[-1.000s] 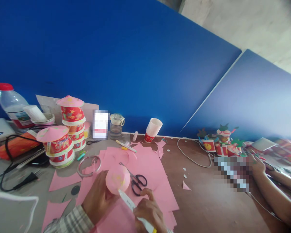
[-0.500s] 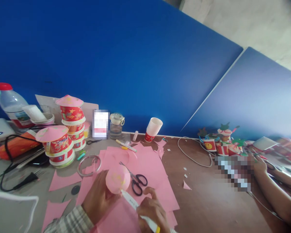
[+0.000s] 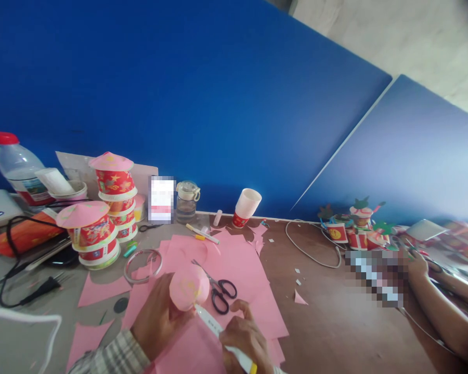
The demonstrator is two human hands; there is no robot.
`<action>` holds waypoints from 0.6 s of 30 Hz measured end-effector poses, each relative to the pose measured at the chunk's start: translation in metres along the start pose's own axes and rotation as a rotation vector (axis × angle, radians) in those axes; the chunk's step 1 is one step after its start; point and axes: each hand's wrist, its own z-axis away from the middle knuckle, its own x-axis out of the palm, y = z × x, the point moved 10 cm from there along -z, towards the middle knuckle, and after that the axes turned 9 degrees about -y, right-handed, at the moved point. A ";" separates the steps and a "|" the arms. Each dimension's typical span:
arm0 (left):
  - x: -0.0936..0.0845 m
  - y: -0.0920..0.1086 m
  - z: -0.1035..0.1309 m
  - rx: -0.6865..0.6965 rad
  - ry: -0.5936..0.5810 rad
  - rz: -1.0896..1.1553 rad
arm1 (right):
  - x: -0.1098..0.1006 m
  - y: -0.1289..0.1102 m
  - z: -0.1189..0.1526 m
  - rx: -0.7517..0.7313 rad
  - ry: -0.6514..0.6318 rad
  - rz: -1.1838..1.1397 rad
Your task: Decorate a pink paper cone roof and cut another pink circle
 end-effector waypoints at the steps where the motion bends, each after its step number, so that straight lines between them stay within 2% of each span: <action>1: 0.000 0.000 0.000 -0.002 -0.002 0.009 | 0.002 0.000 0.001 -0.006 -0.009 -0.004; 18: -0.001 0.002 0.003 0.037 0.021 0.001 | 0.007 -0.008 -0.006 -0.052 -0.040 -0.004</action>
